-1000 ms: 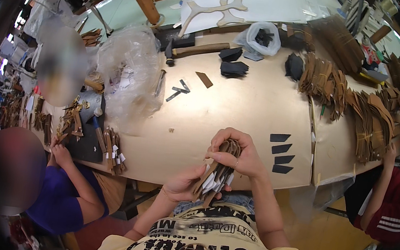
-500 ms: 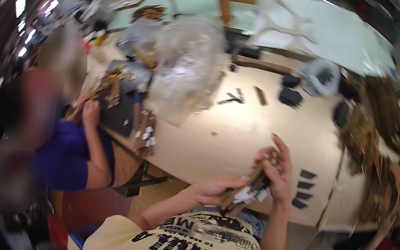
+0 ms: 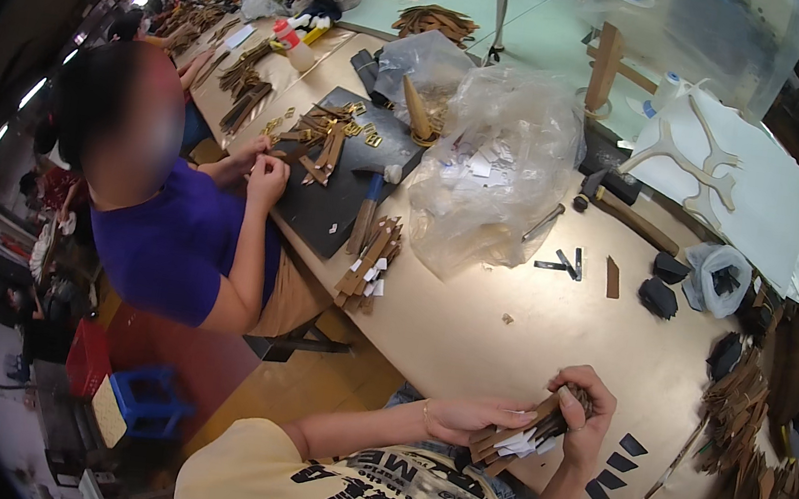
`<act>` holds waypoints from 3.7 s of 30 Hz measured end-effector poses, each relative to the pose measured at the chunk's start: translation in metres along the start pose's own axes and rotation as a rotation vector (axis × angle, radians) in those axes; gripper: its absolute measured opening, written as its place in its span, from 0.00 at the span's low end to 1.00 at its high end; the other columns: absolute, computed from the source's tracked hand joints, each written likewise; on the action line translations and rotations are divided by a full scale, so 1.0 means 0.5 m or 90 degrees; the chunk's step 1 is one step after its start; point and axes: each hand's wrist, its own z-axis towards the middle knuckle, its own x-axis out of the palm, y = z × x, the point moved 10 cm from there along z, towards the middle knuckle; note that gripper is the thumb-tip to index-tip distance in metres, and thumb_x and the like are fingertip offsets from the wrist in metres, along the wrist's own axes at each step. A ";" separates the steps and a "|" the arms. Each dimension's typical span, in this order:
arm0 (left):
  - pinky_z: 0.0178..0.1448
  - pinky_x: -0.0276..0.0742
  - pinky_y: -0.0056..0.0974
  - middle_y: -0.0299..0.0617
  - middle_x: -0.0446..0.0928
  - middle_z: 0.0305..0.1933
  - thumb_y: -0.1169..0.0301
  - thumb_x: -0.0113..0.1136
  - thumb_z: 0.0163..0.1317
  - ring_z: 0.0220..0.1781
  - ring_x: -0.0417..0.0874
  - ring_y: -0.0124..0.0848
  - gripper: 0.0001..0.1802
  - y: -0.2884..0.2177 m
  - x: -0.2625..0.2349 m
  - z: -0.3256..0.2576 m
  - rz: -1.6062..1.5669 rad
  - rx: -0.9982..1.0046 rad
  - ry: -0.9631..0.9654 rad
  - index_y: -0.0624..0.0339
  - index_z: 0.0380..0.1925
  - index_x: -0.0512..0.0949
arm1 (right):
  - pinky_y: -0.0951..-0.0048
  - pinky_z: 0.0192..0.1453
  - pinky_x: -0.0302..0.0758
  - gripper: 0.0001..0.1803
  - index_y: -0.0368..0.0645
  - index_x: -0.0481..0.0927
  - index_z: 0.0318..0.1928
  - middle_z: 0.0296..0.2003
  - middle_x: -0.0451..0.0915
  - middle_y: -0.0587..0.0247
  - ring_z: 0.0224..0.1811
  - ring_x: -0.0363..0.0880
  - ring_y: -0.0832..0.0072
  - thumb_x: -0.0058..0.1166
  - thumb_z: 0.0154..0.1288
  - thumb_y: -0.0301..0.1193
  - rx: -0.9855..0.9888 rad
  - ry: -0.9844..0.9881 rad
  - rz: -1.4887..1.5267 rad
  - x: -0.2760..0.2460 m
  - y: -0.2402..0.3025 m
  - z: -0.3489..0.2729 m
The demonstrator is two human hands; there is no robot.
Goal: The person assembles small craft components by hand at a workbench. They pick up dark triangular pieces and light rectangular pieces, attach small white tabs to the rectangular pieces, and stack the finished units. The person also gathers a bundle of completed parts and holds them together.
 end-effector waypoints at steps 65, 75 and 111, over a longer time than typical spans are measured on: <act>0.46 0.73 0.36 0.49 0.73 0.55 0.47 0.64 0.61 0.46 0.77 0.36 0.42 0.188 0.148 -0.074 0.251 -0.178 0.199 0.72 0.62 0.66 | 0.64 0.59 0.67 0.14 0.40 0.75 0.43 0.29 0.70 0.66 0.47 0.73 0.65 0.38 0.74 0.34 -0.014 0.253 0.936 -0.030 0.085 -0.356; 0.48 0.75 0.39 0.45 0.69 0.61 0.55 0.61 0.68 0.48 0.77 0.33 0.47 0.134 0.186 -0.022 0.198 -0.016 0.114 0.68 0.75 0.49 | 0.70 0.53 0.81 0.28 0.42 0.69 0.69 0.60 0.78 0.50 0.45 0.84 0.74 0.57 0.69 0.27 -0.221 0.026 0.680 -0.155 0.097 -0.351; 0.56 0.79 0.35 0.46 0.80 0.54 0.65 0.61 0.70 0.52 0.83 0.32 0.31 -0.099 0.079 -0.113 0.593 0.023 -0.010 0.64 0.69 0.64 | 0.53 0.70 0.59 0.09 0.46 0.84 0.44 0.44 0.85 0.64 0.47 0.82 0.69 0.59 0.68 0.35 0.011 0.131 -0.596 -0.002 0.079 -0.091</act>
